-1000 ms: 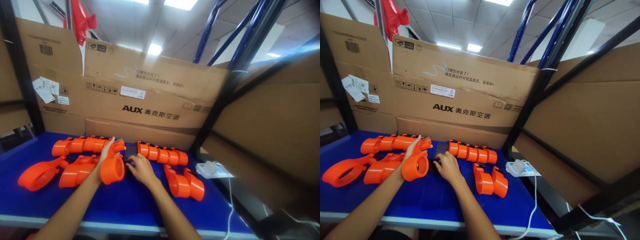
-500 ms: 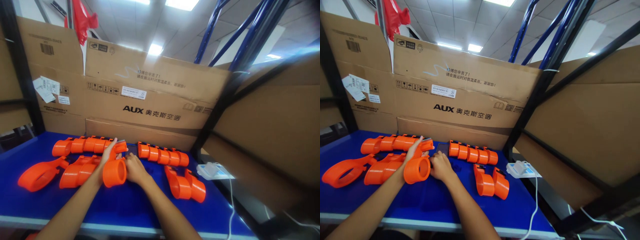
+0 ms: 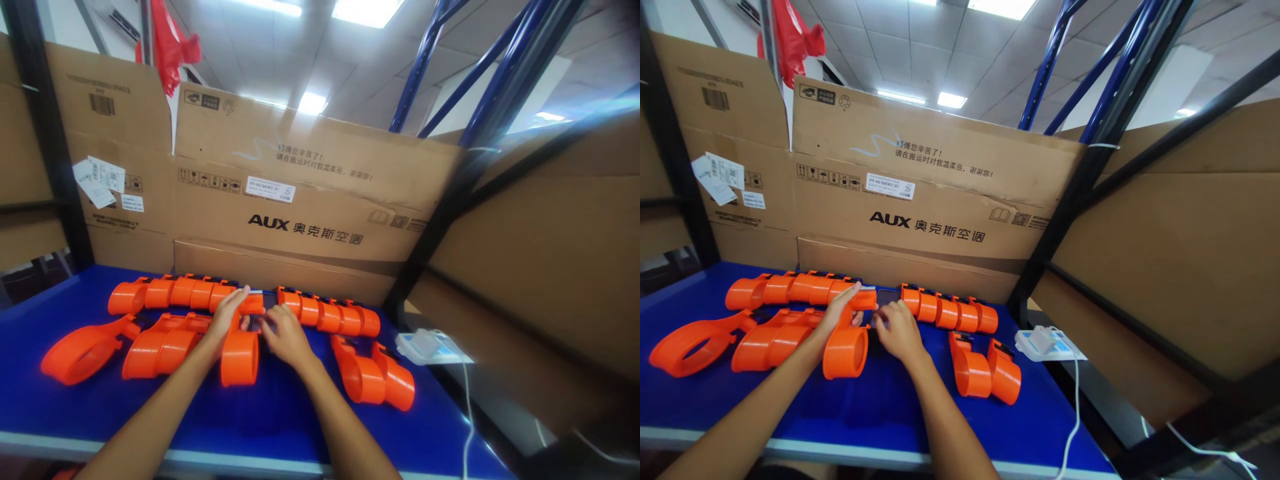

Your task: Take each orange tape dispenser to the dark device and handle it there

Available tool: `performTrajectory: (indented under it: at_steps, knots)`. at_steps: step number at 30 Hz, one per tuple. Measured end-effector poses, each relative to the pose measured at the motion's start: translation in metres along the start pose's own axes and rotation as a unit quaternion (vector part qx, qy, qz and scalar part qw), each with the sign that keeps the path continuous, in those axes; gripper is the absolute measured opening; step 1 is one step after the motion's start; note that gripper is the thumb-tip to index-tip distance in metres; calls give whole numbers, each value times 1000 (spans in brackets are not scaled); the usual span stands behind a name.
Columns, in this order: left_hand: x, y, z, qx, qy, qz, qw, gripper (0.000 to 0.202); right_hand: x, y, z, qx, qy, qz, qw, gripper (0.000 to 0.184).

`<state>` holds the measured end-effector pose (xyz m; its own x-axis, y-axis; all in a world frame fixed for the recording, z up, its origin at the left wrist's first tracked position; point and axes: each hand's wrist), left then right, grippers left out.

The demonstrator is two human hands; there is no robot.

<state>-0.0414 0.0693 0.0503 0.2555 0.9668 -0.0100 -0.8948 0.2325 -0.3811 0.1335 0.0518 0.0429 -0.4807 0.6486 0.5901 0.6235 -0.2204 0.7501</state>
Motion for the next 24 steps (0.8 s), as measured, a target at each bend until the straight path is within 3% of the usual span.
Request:
performTrajectory:
  at_steps: [4, 8, 15, 24]
  knots:
    - [-6, -12, -4, 21, -30, 17, 999, 43, -2, 8, 6, 196, -67, 156, 966, 29]
    - [-11, -18, -10, 59, -28, -8, 998, 43, 2, 2, 5, 311, -78, 164, 933, 28]
    - [-11, -19, -15, 66, -18, -46, 997, 46, 1, -1, 9, 348, -138, 219, 901, 24]
    - [-11, -20, -17, 62, -36, -37, 997, 49, -1, 7, 14, 335, -149, 233, 901, 27]
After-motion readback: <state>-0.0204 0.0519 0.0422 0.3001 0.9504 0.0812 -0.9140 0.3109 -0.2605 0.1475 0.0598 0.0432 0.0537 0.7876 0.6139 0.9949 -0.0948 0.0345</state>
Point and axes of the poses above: each hand's wrist, its own x-axis towards the middle knuckle, its own y-axis out of the back of the hand, z = x × y, and after that the axes turned 8 degrees about y, right-handed
